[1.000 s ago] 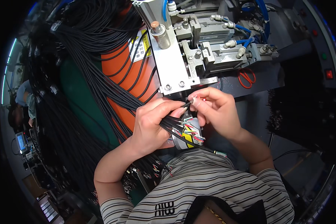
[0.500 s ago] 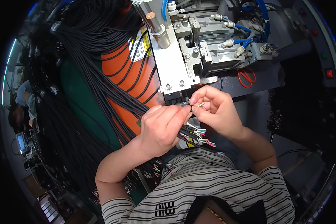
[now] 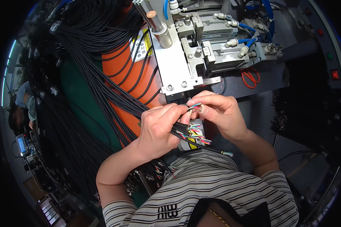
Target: The person organizes and inserts individual wires from a large wiring harness into an assembly machine or connector jig by hand.
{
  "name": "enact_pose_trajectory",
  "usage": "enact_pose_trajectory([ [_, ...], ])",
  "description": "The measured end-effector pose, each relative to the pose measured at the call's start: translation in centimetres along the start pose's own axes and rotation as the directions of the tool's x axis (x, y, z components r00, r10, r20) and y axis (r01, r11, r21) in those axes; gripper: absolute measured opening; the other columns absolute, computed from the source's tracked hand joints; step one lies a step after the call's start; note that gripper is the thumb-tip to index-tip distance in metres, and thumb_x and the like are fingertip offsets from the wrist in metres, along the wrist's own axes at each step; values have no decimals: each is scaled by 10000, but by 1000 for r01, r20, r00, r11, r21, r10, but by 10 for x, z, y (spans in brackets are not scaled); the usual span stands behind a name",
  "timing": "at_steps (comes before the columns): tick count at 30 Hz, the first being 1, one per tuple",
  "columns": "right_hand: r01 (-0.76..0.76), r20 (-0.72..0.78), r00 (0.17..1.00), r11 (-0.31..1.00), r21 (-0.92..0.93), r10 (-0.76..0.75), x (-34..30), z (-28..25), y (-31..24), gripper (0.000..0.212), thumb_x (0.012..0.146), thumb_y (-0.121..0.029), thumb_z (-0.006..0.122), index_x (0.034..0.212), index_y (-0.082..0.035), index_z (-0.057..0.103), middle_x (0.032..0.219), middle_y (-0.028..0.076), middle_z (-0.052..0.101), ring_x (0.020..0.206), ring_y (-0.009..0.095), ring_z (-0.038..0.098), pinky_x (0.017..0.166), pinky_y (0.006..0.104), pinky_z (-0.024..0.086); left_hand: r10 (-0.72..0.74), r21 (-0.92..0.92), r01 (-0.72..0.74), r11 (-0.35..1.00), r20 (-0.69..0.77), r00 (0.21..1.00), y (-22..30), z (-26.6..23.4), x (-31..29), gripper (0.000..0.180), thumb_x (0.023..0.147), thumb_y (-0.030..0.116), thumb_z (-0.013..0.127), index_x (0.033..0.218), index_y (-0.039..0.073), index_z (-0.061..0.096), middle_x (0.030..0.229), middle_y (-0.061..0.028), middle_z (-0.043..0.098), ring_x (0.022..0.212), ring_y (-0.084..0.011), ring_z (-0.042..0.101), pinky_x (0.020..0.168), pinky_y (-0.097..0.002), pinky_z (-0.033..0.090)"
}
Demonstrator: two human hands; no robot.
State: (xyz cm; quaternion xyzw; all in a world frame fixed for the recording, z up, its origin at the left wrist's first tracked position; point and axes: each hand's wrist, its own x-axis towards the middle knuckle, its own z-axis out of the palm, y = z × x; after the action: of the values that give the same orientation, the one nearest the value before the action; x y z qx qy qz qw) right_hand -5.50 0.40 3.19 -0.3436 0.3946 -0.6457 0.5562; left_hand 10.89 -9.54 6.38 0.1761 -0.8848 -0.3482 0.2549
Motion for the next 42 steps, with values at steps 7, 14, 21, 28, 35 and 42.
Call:
enact_pose_trajectory([
  [7,-178,69,982,982,65,174,6,-10,-8,198,937,8,601,1115,65,668,1004,86,646,825,120,651,752,232,534,-43,-95,46,994,38,998,-2,-2,1,102,846,56,685,900,-1,620,729,-116,635,629,-293,642,553,-362,492],
  [14,264,136,961,646,-717,-241,7,-3,-17,63,799,5,676,860,2,660,837,88,639,607,141,625,509,253,468,70,40,-72,997,44,997,-5,2,-5,120,796,41,717,853,23,613,652,-90,594,509,-246,577,494,-321,446],
  [21,274,231,933,128,-953,-275,11,1,-18,69,758,-60,683,757,-39,617,713,75,544,541,259,571,485,361,447,94,375,-134,917,124,988,6,-5,-2,371,710,51,641,1075,-14,651,862,-74,585,685,-212,589,602,-330,485],
  [28,266,201,934,201,-943,-295,9,-4,-8,104,791,-95,660,738,-43,587,723,85,527,561,268,597,493,375,465,99,352,-170,921,212,972,3,-7,-3,410,732,59,611,1132,-28,637,877,-79,548,748,-212,585,600,-318,488],
  [35,256,216,936,117,-960,-276,6,2,-11,74,792,-67,662,776,-24,604,763,86,563,568,271,598,501,366,473,146,437,-282,854,319,937,11,-8,1,387,750,55,611,1119,-60,633,815,-66,493,698,-186,529,567,-293,467],
  [42,258,234,959,152,-954,-160,11,-10,-13,78,809,-63,672,851,-12,632,807,80,619,565,273,610,480,364,472,137,501,-308,809,348,927,13,-5,7,334,788,58,608,1093,-77,629,838,-73,505,720,-184,528,573,-293,465],
])
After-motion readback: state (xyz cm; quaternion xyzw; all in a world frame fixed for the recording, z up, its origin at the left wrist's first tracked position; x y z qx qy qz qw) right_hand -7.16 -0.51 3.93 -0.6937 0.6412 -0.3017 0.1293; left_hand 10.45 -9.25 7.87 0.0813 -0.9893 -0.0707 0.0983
